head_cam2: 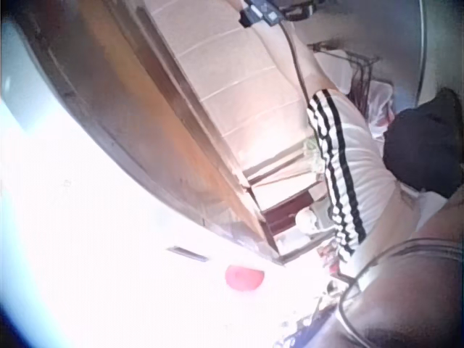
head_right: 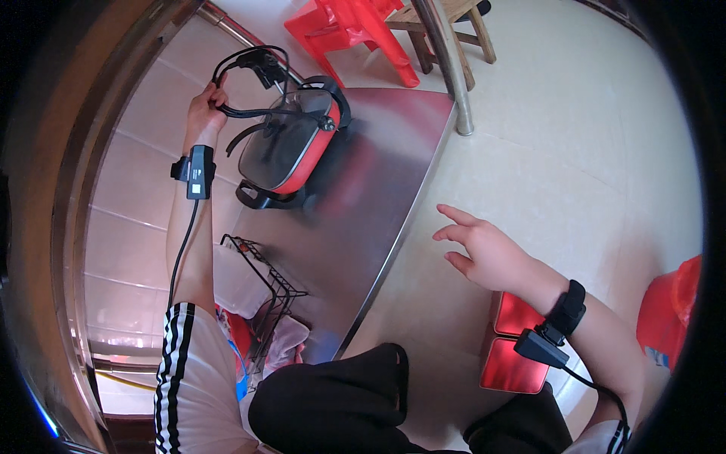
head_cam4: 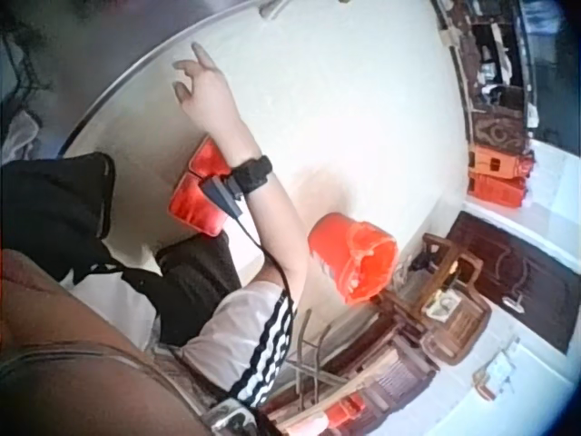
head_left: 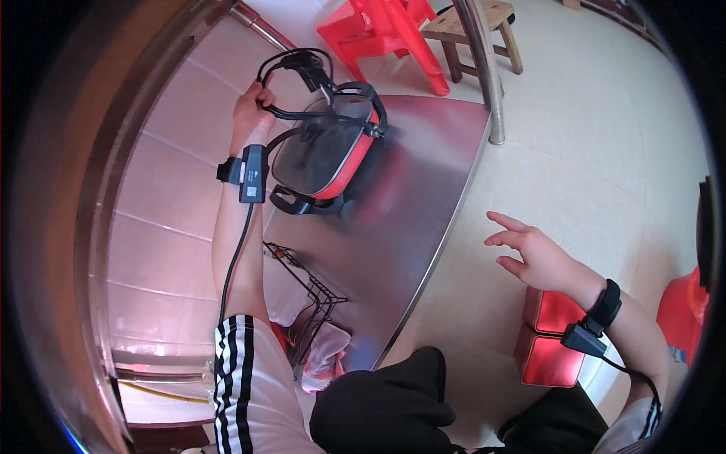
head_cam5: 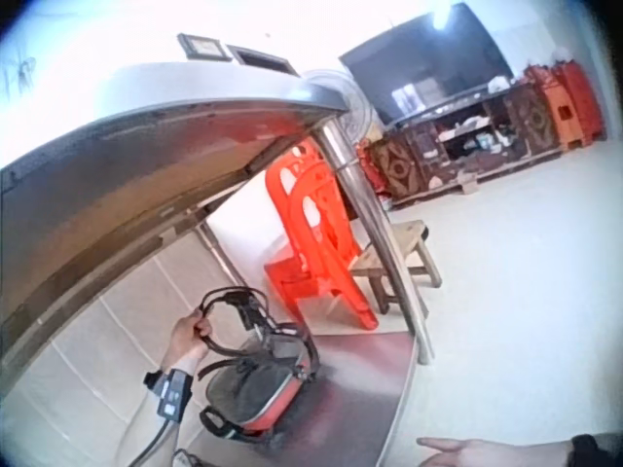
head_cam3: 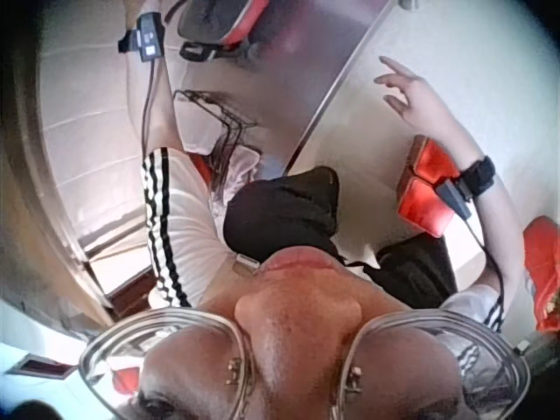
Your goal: Cleaning a stainless steel table, moving a basket of glasses, and organizing small appliances on the counter.
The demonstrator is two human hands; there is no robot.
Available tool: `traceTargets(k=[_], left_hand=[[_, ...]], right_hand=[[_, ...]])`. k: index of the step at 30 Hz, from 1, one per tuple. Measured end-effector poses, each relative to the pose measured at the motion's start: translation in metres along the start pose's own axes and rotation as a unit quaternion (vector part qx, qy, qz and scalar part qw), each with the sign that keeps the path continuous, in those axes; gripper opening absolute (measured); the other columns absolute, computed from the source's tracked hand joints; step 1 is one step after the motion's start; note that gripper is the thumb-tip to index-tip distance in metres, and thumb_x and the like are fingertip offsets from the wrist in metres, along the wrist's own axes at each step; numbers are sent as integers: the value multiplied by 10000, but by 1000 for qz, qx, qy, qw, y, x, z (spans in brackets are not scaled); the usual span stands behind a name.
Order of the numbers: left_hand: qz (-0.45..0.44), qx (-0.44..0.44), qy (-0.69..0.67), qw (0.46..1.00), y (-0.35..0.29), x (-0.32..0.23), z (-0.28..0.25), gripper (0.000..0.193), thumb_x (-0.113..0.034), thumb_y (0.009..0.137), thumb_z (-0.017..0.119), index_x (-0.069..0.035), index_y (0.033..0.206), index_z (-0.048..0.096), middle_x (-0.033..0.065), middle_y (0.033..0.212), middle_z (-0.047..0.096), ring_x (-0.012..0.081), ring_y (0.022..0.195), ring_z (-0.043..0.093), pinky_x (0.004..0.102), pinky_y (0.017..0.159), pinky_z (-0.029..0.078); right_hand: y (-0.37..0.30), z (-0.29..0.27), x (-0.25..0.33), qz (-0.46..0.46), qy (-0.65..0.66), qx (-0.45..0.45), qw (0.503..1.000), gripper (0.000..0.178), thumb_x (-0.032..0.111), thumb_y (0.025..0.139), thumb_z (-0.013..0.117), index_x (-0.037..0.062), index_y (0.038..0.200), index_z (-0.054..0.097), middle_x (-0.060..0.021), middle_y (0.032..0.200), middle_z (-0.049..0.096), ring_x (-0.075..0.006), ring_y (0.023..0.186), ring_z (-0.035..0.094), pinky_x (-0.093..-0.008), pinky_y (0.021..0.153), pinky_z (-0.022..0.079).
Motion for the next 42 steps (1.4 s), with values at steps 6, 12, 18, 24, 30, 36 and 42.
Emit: traceTargets(k=[6, 12, 18, 24, 30, 36, 42], left_hand=[[25, -33, -56, 998, 28, 28, -27, 46, -37, 910, 414, 4, 932, 422, 184, 1003, 576, 122, 571, 370, 230, 523, 325], [41, -53, -32, 997, 45, 33, -77, 170, -82, 937, 365, 19, 946, 501, 44, 696, 462, 120, 557, 353, 240, 532, 326], [18, -117, -55, 991, 28, 41, -138, 225, -112, 947, 350, 30, 967, 523, 12, 639, 383, 112, 540, 339, 234, 509, 320], [7, -153, -82, 985, 14, 48, -181, 166, -82, 939, 359, 5, 1011, 480, 86, 849, 552, 122, 562, 383, 233, 503, 356], [-9, -253, -101, 962, 0, 65, -200, 101, -50, 925, 370, -13, 966, 454, 114, 870, 550, 151, 590, 430, 256, 509, 404], [-16, -262, 29, 964, -1, 72, -230, 185, -90, 947, 344, 27, 1003, 476, 134, 905, 545, 164, 634, 456, 267, 546, 441], [-39, -141, 331, 932, 11, 60, -290, 208, -90, 944, 315, 6, 1036, 476, 86, 882, 522, 141, 735, 465, 258, 584, 424]], right_hand=[[-21, -7, -20, 83, 12, 2, 996, 269, 38, 778, 564, 31, 1046, 586, -181, 1374, 334, -364, 1051, 530, -362, 872, 453], [-20, -7, -27, 94, 5, -6, 996, 258, 32, 777, 563, 28, 1034, 591, -179, 1373, 337, -366, 1066, 522, -364, 887, 446], [-15, -7, -29, 89, 5, -14, 996, 259, 22, 771, 570, 29, 1029, 591, -177, 1369, 343, -367, 1072, 518, -366, 885, 447], [-10, -5, -25, 100, 17, 0, 995, 257, 18, 771, 575, 31, 1027, 591, -174, 1365, 351, -359, 1059, 531, -357, 852, 461], [-6, -6, -21, 101, 15, 0, 995, 251, 12, 771, 571, 29, 1021, 591, -173, 1370, 346, -356, 1048, 539, -350, 833, 468], [-9, -6, -26, 112, 12, 2, 994, 249, 1, 767, 573, 26, 1013, 592, -166, 1379, 340, -344, 1084, 519, -342, 831, 462], [-11, -7, -27, 106, 13, -1, 994, 248, -5, 767, 575, 23, 1013, 591, -163, 1386, 333, -342, 1154, 470, -343, 869, 443]])
Point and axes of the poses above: each hand's wrist, its own y-axis towards the middle knuckle, its own z-axis out of the palm, x = y × z, the point moved 5 cm from there along y, towards the middle knuckle
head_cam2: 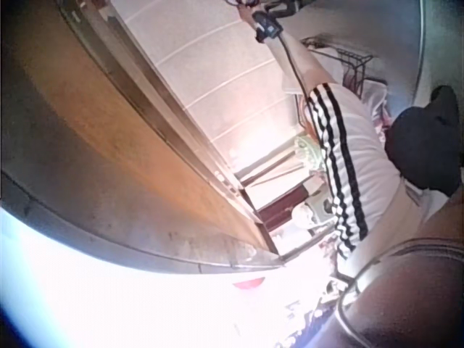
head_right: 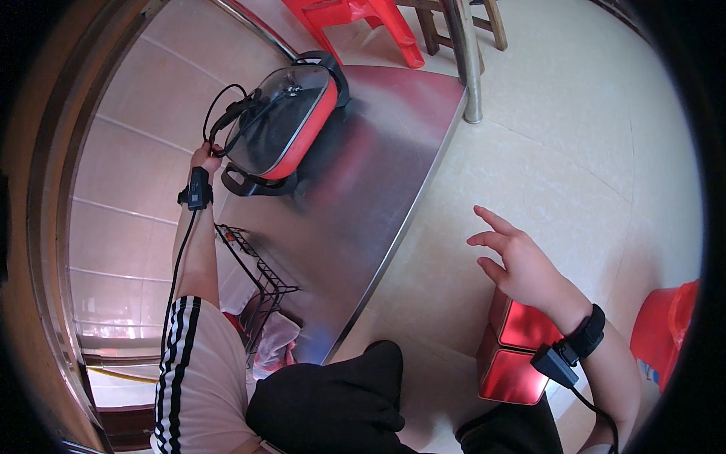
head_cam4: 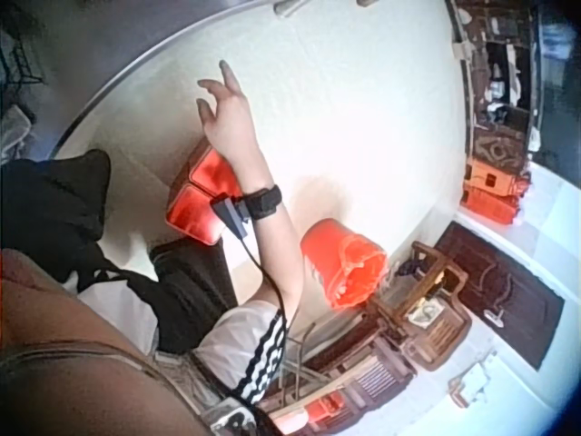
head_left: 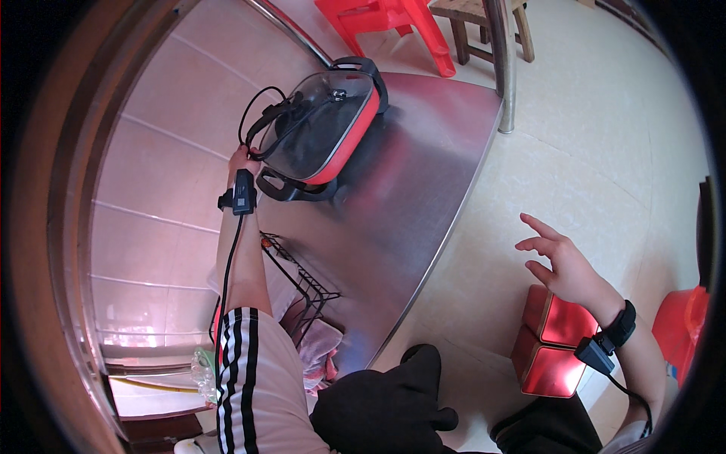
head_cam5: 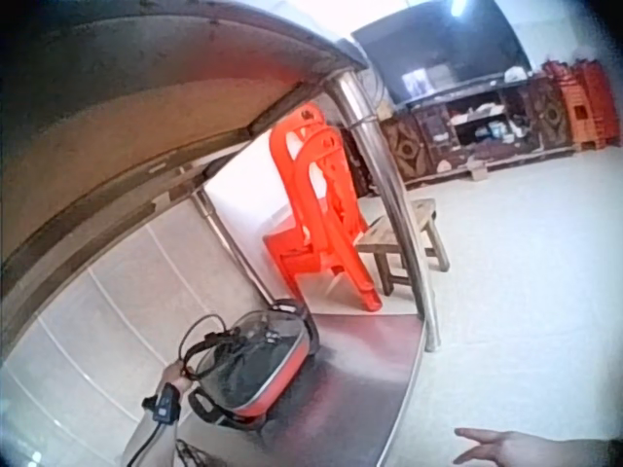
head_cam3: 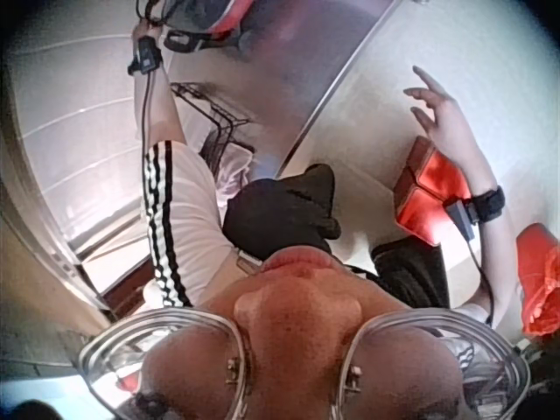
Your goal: Cleaning a stainless steel table, moving a basket of glasses, and organizing small appliances on the counter.
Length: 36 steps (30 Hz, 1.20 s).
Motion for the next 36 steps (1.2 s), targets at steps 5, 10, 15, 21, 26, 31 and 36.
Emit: traceTargets(k=[5, 10, 15, 21, 26, 31, 36], left_hand=[[-70, 60, -208, 974, -26, 13, 55, 188, -70, 942, 325, -13, 1050, 468, 83, 946, 546, 151, 745, 489, 279, 597, 430], [-124, 31, -358, 925, -32, -3, 81, 198, -50, 929, 390, -12, 1108, 466, 111, 980, 550, 190, 703, 517, 312, 626, 471], [-121, 104, -351, 923, -30, -11, 115, 203, 24, 896, 414, -11, 1091, 462, 131, 996, 546, 230, 799, 559, 328, 695, 514], [-48, -90, -183, 978, -24, -15, 110, 146, 40, 851, 499, 25, 992, 537, 108, 935, 560, 210, 821, 578, 284, 709, 519], [-23, -105, -70, 992, -39, -24, 115, 169, 11, 782, 612, 3, 950, 591, 84, 887, 609, 183, 831, 583, 264, 715, 475], [5, -119, 103, 987, -53, -41, 115, 221, -34, 740, 673, -3, 952, 616, 77, 926, 627, 177, 861, 575, 270, 758, 444], [56, -93, 184, 977, -67, -60, 114, 263, -104, 715, 702, -27, 958, 640, 91, 977, 634, 203, 959, 562, 306, 858, 418]], right_hand=[[2, 1, -4, 7, -8, -4, 1000, 247, 10, 770, 573, 24, 1015, 596, -165, 1380, 334, -356, 1116, 491, -357, 898, 440], [2, 2, -5, 5, -6, -3, 1000, 253, 14, 771, 575, 27, 1023, 595, -165, 1381, 333, -359, 1118, 488, -358, 902, 439], [3, 3, -9, 9, 3, -8, 1000, 251, 17, 771, 577, 26, 1021, 594, -168, 1379, 335, -360, 1111, 493, -358, 896, 441], [4, 3, -12, 14, 7, -8, 1000, 250, 17, 769, 580, 28, 1017, 594, -171, 1376, 337, -363, 1094, 505, -357, 879, 450], [3, 4, -16, -2, -6, -23, 1000, 248, 18, 768, 581, 28, 1015, 595, -174, 1373, 341, -362, 1084, 513, -357, 869, 455], [2, 4, -15, -21, -10, -25, 999, 243, 14, 769, 577, 25, 1011, 598, -175, 1371, 345, -362, 1083, 514, -356, 870, 454], [3, 0, -10, -15, -2, -17, 1000, 247, 12, 768, 574, 24, 1014, 593, -174, 1369, 349, -363, 1069, 522, -355, 860, 457]])
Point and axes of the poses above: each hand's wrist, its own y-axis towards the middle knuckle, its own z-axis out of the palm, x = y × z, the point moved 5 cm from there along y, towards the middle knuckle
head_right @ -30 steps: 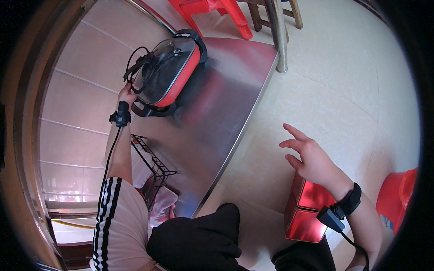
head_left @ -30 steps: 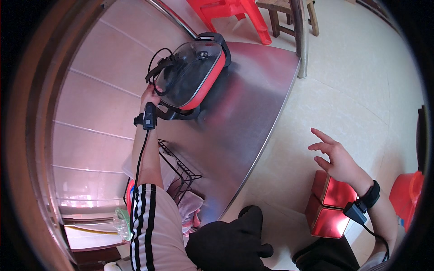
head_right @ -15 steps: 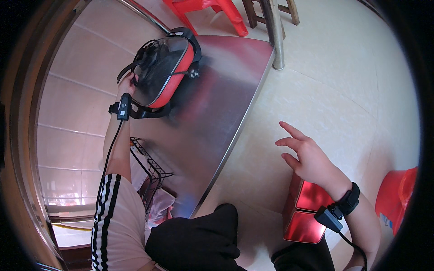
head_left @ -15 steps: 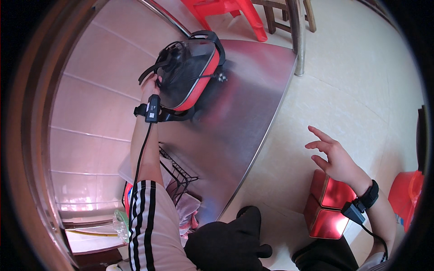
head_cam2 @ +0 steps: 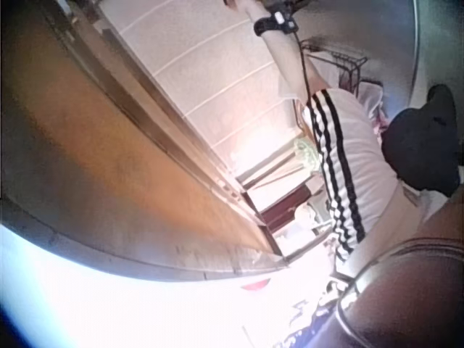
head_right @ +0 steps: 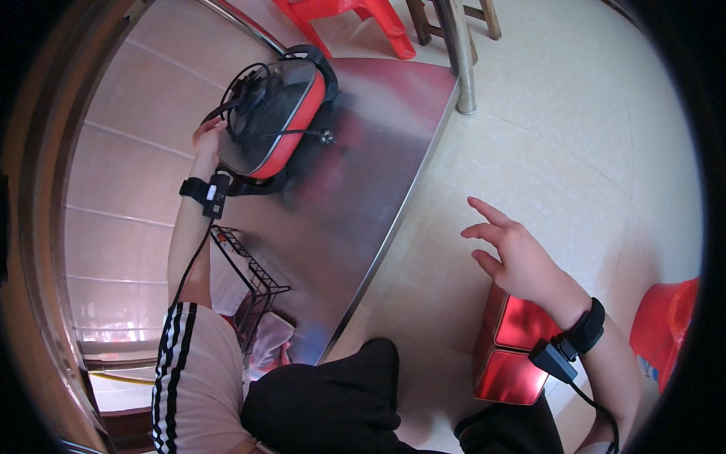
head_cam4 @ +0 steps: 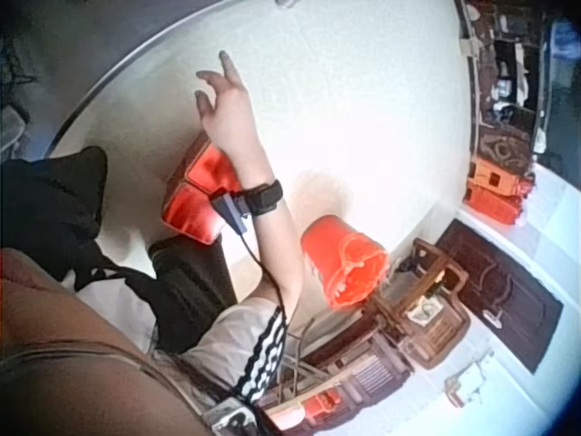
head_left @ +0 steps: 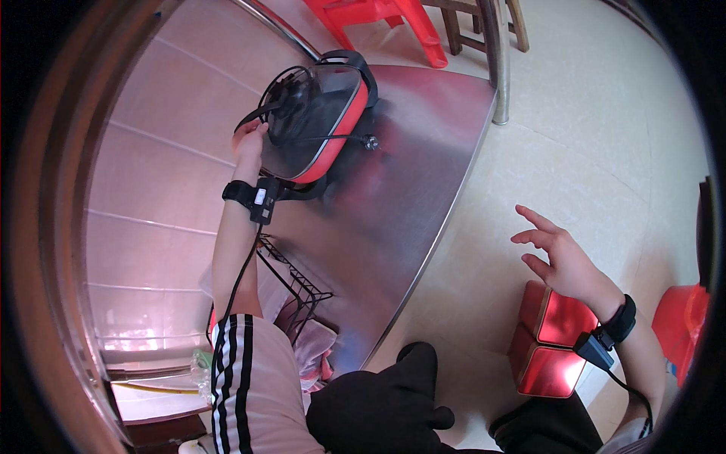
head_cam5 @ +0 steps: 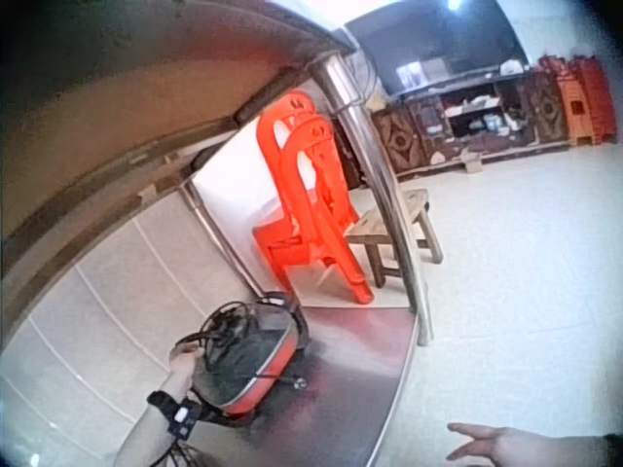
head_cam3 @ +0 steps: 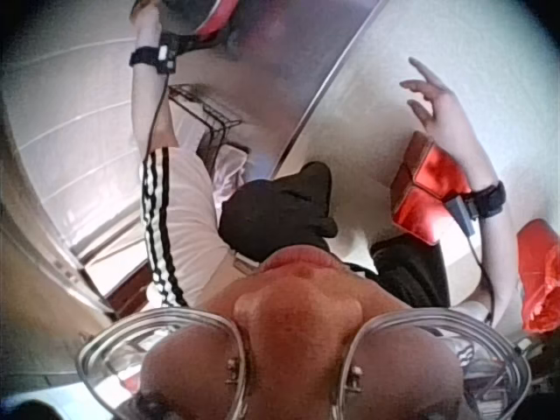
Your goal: Cleaning a stainless steel table, moving a basket of glasses, and organizing small appliances on the counter.
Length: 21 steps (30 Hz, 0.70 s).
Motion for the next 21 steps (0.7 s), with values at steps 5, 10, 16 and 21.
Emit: traceTargets(k=[5, 10, 16, 21], left_hand=[[262, 28, 266, 927, -12, -33, -2, 265, -220, 683, 712, -128, 929, 674, 117, 1042, 619, 270, 1038, 541, 360, 930, 397], [314, 58, 318, 893, -54, -52, 16, 287, -239, 671, 723, -126, 929, 669, 112, 1066, 594, 268, 1037, 528, 378, 934, 373], [440, 230, 354, 793, -126, -87, 75, 275, -213, 670, 723, -140, 925, 652, 69, 975, 561, 265, 1002, 491, 407, 844, 382], [347, 277, 408, 798, -118, -80, 90, 227, -190, 682, 708, -109, 885, 649, 93, 929, 583, 280, 956, 545, 376, 802, 427]], right_hand=[[1, 0, 9, -23, -6, 9, 1000, 254, 12, 770, 570, 25, 1023, 588, -171, 1367, 353, -359, 1052, 533, -350, 841, 462], [0, -5, 14, -22, 1, 7, 1000, 253, 13, 773, 565, 23, 1024, 588, -172, 1368, 350, -356, 1045, 538, -350, 844, 460], [-12, -9, 8, -9, -16, 8, 1000, 255, 14, 774, 568, 20, 1028, 585, -168, 1379, 335, -350, 1047, 540, -351, 847, 459], [-21, -17, 11, 19, -3, -2, 1000, 248, 17, 774, 569, 20, 1021, 586, -168, 1381, 332, -347, 1077, 521, -354, 852, 458]])
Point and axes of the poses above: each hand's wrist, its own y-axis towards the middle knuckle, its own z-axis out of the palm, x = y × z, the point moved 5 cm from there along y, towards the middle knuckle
